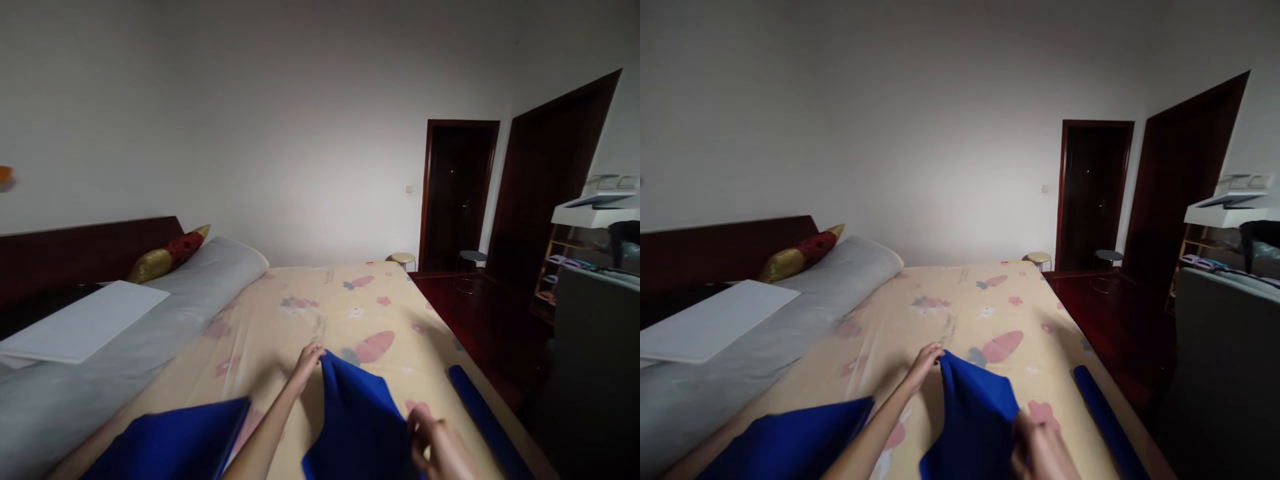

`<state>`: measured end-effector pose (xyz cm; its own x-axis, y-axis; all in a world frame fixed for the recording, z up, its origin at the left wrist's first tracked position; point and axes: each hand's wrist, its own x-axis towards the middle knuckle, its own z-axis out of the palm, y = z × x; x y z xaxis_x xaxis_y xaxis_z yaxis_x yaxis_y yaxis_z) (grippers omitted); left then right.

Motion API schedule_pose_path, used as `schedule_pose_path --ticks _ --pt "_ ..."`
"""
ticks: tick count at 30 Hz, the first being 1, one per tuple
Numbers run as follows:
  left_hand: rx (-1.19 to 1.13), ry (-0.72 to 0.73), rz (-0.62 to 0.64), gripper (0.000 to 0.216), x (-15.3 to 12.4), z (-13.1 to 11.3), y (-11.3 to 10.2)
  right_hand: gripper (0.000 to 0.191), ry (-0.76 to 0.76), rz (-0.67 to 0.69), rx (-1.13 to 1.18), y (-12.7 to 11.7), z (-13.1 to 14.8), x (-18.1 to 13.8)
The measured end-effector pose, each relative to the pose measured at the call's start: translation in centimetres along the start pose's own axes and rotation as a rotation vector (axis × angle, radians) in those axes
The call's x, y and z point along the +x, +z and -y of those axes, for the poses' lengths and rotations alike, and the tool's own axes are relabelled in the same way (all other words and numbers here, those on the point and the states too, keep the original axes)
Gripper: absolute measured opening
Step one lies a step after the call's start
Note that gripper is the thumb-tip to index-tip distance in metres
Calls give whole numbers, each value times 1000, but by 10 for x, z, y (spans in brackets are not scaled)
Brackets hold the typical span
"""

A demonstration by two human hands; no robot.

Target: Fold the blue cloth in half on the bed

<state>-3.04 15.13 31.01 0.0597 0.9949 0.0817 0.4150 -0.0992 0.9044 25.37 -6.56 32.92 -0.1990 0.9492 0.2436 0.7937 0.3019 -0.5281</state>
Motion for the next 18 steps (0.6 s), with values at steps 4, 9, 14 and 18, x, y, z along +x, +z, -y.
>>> schedule_pose_path --ticks 4,9,14,18 --pt "-267 9 -21 17 -54 -41 -58 19 36 -57 346 -56 -1 9" --pt "-376 -11 -19 36 -119 -78 -101 37 100 -298 762 -72 -3 28" --pt "-313 -3 3 37 -160 -101 -125 66 97 -354 854 -71 -2 46" --pt "-203 17 -11 43 -181 -116 -134 63 115 -323 823 -73 0 49"
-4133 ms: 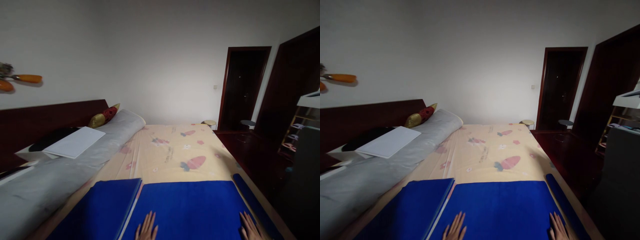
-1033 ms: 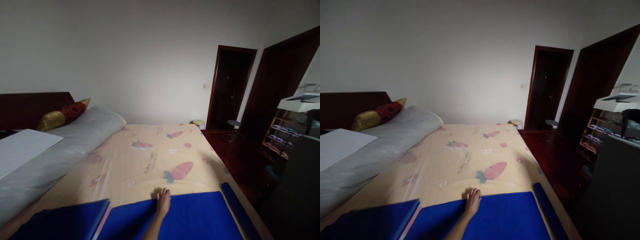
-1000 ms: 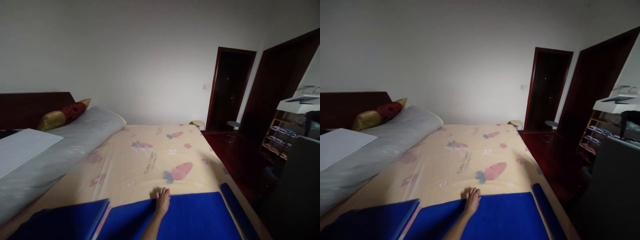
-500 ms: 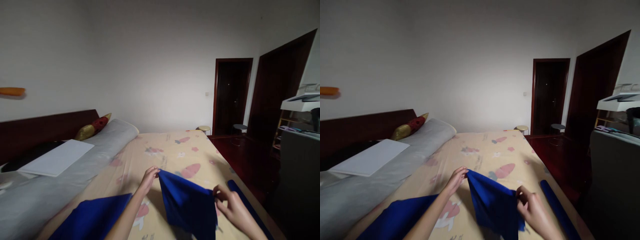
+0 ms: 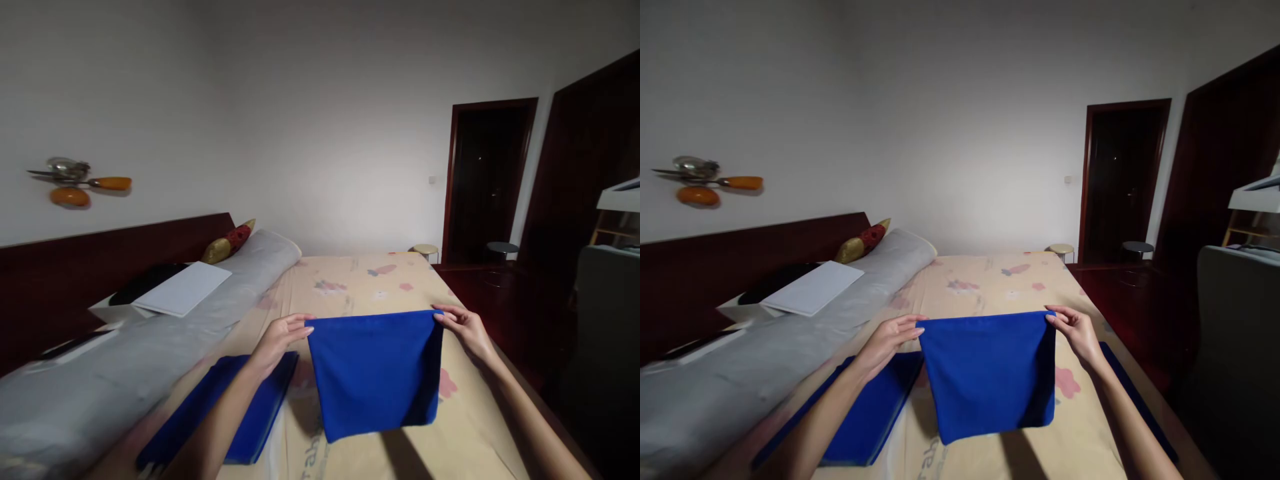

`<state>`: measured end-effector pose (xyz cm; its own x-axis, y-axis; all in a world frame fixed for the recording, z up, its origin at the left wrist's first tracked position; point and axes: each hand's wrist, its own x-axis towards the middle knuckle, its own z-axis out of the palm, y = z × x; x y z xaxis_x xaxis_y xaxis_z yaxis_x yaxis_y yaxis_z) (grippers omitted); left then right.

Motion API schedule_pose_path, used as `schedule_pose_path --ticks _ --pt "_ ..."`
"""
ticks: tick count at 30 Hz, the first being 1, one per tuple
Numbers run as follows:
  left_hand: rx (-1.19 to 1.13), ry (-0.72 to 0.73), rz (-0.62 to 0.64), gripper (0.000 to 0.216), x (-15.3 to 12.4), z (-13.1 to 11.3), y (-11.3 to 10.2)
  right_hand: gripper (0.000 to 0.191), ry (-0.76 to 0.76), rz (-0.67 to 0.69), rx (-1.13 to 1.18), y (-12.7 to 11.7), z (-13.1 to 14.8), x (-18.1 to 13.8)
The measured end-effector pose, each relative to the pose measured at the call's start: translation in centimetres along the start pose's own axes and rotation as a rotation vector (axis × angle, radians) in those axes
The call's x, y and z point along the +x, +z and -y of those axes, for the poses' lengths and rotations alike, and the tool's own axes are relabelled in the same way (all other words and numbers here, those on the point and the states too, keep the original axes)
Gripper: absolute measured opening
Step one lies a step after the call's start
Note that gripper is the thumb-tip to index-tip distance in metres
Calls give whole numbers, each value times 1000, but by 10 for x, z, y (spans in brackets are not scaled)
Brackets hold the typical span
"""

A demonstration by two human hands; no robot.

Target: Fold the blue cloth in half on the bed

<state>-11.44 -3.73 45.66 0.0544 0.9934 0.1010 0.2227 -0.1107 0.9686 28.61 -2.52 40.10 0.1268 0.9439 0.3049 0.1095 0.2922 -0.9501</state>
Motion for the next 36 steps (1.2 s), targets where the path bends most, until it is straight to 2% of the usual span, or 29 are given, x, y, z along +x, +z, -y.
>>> schedule_pose_path --ticks 4,8,16,22,26,29,32,36 --pt "106 60 -126 44 -4 -6 3 58 -33 -11 -99 -2 4 2" --pt "145 107 -171 43 2 -5 5 53 -49 -17 -164 -8 12 1" --pt "262 145 -89 32 4 -5 3 48 -79 31 -326 -24 24 -7" --pt "491 266 -20 22 -9 -13 -5 45 -107 117 -488 -36 32 -22" --pt "523 249 7 22 -13 -20 -10 38 -87 160 -508 -38 36 -25" --pt "461 153 14 27 -3 -8 -12 37 -75 188 -482 -33 24 -17" --pt "398 55 -29 34 19 21 -9 40 6 215 -386 -21 -3 0" --pt "388 34 -82 40 59 61 2 44 96 198 -333 -1 -45 30"
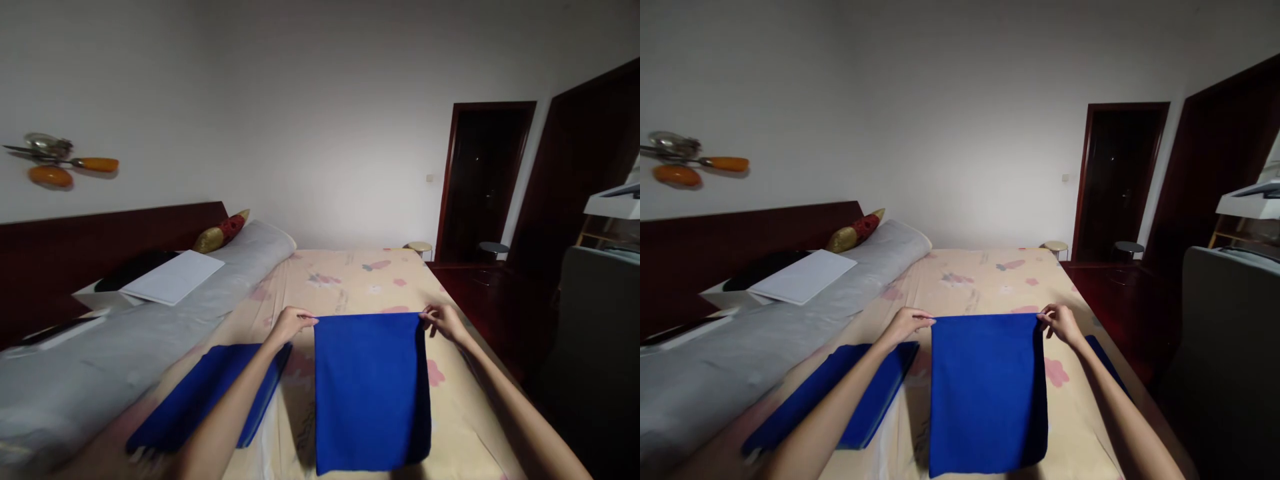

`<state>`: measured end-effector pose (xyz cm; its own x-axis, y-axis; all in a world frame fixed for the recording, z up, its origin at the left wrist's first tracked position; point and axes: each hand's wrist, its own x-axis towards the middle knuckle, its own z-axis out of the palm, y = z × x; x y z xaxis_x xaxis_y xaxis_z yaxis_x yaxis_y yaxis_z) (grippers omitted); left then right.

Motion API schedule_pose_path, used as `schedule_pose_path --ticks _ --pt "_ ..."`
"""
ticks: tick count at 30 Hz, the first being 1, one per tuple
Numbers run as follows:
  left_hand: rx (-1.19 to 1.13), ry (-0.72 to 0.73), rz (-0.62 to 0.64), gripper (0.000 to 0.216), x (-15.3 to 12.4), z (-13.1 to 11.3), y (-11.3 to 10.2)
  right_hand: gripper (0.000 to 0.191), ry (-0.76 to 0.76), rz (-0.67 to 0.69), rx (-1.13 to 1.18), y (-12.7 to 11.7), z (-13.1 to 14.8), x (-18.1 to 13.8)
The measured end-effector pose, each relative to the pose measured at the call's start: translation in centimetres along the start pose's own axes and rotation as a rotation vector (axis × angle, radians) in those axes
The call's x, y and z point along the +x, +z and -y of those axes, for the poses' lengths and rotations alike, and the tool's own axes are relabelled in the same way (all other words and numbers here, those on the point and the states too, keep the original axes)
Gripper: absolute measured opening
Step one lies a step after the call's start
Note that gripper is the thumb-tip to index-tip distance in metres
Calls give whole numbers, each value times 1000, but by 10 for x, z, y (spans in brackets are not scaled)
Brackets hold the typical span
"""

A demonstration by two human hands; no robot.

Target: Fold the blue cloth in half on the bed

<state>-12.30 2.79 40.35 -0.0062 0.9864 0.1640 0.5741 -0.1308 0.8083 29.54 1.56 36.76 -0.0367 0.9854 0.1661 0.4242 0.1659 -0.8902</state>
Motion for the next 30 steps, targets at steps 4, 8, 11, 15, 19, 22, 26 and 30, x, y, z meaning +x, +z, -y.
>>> schedule_pose_path --ticks 4,8,11,15,19,22,26,30 --pt "0 55 -53 42 34 7 11 42 19 -91 17 9 -10 28" --pt "14 147 -32 43 47 3 -3 42 -71 -145 18 -5 -1 32" --pt "59 174 57 42 39 13 -13 40 -118 -65 -13 -13 -1 19" --pt "142 140 251 35 5 51 7 29 -70 175 -50 -2 -29 -11" --pt "258 54 462 26 -47 104 59 17 62 389 -130 34 -86 -49" --pt "354 -13 643 19 -81 136 97 17 179 529 -229 64 -132 -77" --pt "497 -45 781 14 -101 150 131 9 272 637 -362 99 -170 -99" --pt "565 16 628 17 -98 130 173 32 187 390 -518 152 -168 -95"
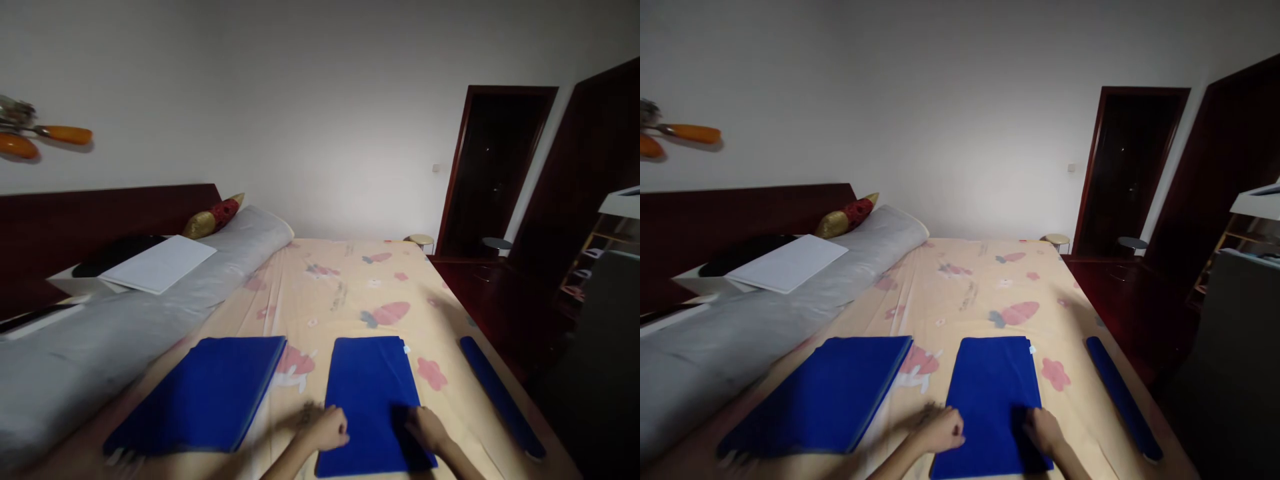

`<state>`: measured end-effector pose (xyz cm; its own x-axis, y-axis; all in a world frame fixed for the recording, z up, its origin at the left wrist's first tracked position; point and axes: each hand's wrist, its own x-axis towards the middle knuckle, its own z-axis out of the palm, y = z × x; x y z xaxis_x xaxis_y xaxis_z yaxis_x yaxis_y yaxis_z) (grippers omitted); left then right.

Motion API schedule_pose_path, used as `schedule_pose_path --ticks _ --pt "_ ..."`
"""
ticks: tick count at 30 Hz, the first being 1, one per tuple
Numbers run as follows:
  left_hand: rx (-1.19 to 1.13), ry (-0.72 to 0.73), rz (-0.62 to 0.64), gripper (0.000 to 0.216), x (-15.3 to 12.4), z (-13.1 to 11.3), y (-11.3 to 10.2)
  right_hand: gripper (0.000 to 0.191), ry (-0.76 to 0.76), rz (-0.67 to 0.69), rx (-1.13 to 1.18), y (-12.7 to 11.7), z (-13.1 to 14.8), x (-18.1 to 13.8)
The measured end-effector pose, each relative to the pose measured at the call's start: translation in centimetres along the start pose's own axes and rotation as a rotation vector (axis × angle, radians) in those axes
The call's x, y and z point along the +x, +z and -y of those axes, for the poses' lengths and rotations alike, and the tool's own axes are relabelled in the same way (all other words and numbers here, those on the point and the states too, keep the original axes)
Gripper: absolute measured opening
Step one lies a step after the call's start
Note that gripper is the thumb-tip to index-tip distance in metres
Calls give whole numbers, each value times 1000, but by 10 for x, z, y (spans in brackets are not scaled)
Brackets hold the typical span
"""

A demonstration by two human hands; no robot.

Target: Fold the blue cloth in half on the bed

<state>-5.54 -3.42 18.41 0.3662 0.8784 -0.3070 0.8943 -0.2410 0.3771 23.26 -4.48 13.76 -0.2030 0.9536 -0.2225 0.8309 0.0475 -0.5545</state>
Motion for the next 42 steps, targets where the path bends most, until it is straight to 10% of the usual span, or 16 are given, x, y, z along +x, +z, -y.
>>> schedule_pose_path --ticks 5,12,24,34,42 --pt "-11 -42 -221 63 34 -45 53 52 -55 -152 -42 66 43 26" --pt "60 -84 -436 50 44 -22 128 52 -97 -245 -132 122 22 29" --pt "-9 -53 -386 49 40 -19 119 53 -85 -300 -171 120 19 30" --pt "138 -172 -424 52 -1 47 100 63 223 -425 -309 93 -33 1" --pt "141 0 -507 55 31 -4 109 55 -92 -287 -142 94 16 19"
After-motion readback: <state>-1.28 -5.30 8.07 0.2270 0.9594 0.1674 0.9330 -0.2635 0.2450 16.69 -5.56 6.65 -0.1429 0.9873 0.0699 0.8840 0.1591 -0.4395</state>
